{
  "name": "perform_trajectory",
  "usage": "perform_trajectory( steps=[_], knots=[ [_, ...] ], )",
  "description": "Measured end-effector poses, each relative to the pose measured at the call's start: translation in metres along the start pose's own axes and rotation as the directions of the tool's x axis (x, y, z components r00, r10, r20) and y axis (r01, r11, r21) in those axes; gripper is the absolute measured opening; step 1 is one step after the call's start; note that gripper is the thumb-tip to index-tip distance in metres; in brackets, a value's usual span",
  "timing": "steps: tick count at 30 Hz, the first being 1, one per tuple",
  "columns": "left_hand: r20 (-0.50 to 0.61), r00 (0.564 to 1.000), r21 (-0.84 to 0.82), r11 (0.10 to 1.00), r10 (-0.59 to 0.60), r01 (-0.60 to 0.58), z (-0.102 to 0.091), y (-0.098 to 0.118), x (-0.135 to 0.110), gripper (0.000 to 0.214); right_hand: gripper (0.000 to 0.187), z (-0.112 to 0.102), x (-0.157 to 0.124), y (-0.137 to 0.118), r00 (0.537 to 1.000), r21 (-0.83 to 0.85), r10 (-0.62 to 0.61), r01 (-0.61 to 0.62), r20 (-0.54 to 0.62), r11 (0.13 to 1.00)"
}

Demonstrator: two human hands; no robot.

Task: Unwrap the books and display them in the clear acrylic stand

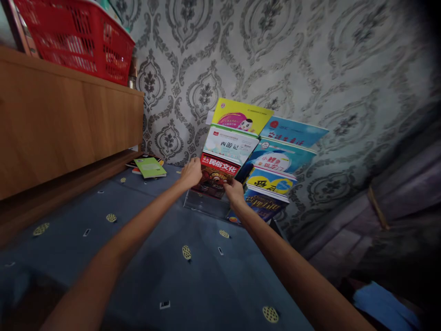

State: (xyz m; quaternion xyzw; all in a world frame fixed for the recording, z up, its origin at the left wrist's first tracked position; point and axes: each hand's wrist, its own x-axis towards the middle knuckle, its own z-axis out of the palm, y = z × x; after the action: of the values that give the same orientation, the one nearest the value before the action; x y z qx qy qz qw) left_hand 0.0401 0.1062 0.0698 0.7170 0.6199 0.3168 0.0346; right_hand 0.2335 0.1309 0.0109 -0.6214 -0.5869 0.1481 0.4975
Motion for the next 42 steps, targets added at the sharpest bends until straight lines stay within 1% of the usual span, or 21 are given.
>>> perform_trajectory(
  steps=[6, 10, 13, 17, 19, 21, 24, 28, 35, 39, 42],
  knots=[
    [-0.062, 0.998, -0.101, 0.995, -0.012, 0.005, 0.012, -0.013, -0.002, 0.024, 0.036, 0.001, 0.001, 0.007, 1.0, 0.049, -0.014, 0.014, 0.004, 0.999],
    [-0.113, 0.994, -0.155, 0.987, 0.011, -0.028, 0.023, -0.02, -0.002, 0.021, 0.033, -0.002, 0.001, 0.01, 1.0, 0.081, -0.031, 0.03, 0.008, 0.996],
    [-0.156, 0.986, -0.189, 0.979, 0.049, -0.078, 0.027, -0.025, 0.001, 0.02, 0.034, -0.005, 0.001, 0.009, 0.999, 0.182, -0.05, 0.052, -0.018, 0.982],
    [-0.246, 0.961, -0.26, 0.946, 0.127, -0.192, 0.029, -0.031, 0.01, 0.024, 0.042, -0.01, 0.0, 0.002, 0.992, 0.398, -0.085, 0.115, -0.092, 0.91],
    [-0.292, 0.943, -0.3, 0.921, 0.161, -0.25, 0.03, -0.034, 0.015, 0.025, 0.047, -0.011, -0.001, -0.004, 0.99, 0.439, -0.083, 0.124, -0.112, 0.89],
    [-0.316, 0.934, -0.336, 0.901, 0.167, -0.275, 0.03, -0.035, 0.02, 0.025, 0.05, -0.012, 0.0, -0.01, 0.989, 0.441, -0.076, 0.124, -0.126, 0.889],
    [-0.308, 0.939, -0.385, 0.883, 0.153, -0.27, 0.03, -0.035, 0.024, 0.025, 0.053, -0.009, 0.002, -0.015, 0.987, 0.445, -0.034, 0.1, -0.155, 0.89],
    [-0.285, 0.948, -0.43, 0.864, 0.144, -0.26, 0.029, -0.035, 0.028, 0.024, 0.053, -0.003, 0.005, -0.013, 0.977, 0.456, 0.055, 0.047, -0.207, 0.889],
    [-0.242, 0.959, -0.523, 0.812, 0.15, -0.259, 0.027, -0.039, 0.036, 0.023, 0.05, 0.001, 0.01, -0.005, 0.973, 0.399, 0.065, 0.029, -0.221, 0.917],
    [-0.159, 0.966, -0.555, 0.791, 0.202, -0.257, 0.016, -0.045, 0.046, 0.026, 0.049, 0.005, 0.014, -0.001, 0.969, 0.383, 0.086, 0.01, -0.232, 0.924],
    [-0.057, 0.966, -0.569, 0.787, 0.252, -0.239, 0.004, -0.047, 0.052, 0.028, 0.049, 0.008, 0.016, 0.004, 0.967, 0.354, 0.072, 0.02, -0.245, 0.935]
  ],
)
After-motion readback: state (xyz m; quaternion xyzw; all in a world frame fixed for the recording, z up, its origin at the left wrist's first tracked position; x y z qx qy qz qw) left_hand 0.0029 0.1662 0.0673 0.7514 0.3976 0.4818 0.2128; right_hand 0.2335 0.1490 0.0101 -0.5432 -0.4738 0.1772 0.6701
